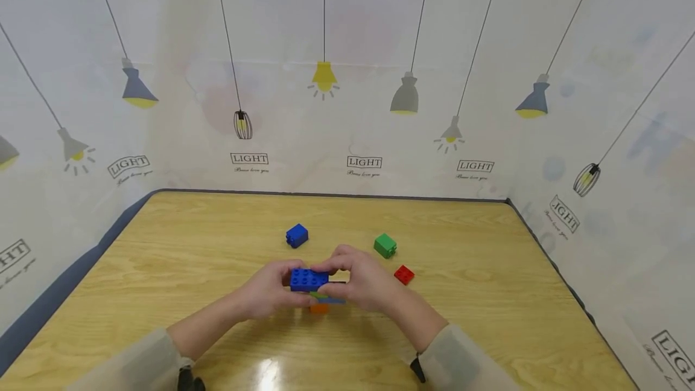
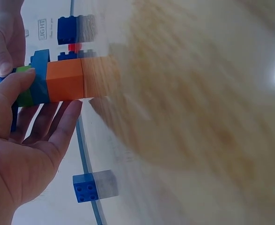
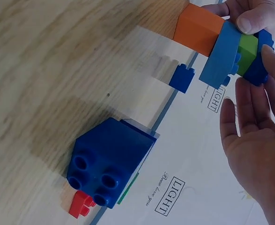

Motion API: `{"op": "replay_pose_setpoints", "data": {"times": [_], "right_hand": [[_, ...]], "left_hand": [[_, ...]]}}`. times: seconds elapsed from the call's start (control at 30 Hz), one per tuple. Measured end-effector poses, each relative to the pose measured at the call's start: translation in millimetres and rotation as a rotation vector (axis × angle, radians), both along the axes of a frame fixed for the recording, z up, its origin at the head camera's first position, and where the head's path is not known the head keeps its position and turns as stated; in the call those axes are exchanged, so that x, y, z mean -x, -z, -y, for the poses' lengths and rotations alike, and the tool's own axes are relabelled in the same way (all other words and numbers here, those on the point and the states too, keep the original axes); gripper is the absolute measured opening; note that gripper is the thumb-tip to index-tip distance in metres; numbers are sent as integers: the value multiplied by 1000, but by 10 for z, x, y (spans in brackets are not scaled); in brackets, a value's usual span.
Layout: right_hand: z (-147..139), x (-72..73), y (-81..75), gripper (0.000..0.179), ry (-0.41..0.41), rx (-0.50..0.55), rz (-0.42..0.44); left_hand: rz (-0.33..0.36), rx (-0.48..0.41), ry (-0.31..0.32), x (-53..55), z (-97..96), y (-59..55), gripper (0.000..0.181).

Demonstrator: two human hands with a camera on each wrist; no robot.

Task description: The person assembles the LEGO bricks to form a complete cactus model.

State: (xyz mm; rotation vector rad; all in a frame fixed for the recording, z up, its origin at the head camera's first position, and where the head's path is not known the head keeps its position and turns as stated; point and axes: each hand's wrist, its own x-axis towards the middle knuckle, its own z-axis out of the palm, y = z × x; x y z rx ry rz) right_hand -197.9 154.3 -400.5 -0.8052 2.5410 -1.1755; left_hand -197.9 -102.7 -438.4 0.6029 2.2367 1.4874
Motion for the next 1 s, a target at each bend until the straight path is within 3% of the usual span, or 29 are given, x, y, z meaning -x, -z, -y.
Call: {"op": "replay_pose_setpoints", "data": {"times": [0.37,0.7,1.0], "right_hand": [[8,-15,33,31,-7,-3,-83],[1,-4,18,28,-7,-4,-109],[34,-14,40,28,14,14,-57]], "left_hand": [[4,11,22,37,12,-1,25],[0,13,13,41,7,-14,26],[-2,2,1,29,15,-2,27]]}}
